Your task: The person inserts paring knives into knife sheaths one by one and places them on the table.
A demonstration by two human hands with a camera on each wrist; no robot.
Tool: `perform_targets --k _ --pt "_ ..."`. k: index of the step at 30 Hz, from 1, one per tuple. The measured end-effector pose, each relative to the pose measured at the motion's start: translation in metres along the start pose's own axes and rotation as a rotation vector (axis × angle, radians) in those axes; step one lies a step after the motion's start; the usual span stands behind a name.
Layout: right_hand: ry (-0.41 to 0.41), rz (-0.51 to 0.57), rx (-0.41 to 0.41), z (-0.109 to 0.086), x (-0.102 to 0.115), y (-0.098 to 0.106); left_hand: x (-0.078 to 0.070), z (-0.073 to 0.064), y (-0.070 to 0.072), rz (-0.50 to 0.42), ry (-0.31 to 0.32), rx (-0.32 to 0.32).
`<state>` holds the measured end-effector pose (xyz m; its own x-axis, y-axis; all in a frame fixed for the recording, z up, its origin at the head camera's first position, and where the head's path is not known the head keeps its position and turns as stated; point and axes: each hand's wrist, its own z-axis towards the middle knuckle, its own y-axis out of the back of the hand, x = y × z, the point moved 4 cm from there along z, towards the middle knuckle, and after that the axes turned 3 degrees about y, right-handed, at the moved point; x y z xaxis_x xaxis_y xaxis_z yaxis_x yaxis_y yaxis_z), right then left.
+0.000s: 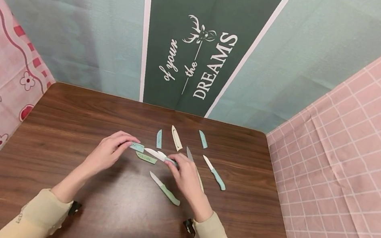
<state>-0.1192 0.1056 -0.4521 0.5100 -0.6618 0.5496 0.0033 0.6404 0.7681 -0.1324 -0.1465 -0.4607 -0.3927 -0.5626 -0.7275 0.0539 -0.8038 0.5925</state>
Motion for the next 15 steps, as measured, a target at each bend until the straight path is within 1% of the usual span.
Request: perform_targets --k 6,15 --pt "0.001 -0.012 0.005 0.0005 0.0014 0.0026 -0.0024 0.0008 0.0008 0.003 -0.013 -0.007" --pt "0.003 -0.014 0.011 0.0013 0.0018 0.0032 -0.0034 0.001 0.0012 0.0 -0.009 -0.009"
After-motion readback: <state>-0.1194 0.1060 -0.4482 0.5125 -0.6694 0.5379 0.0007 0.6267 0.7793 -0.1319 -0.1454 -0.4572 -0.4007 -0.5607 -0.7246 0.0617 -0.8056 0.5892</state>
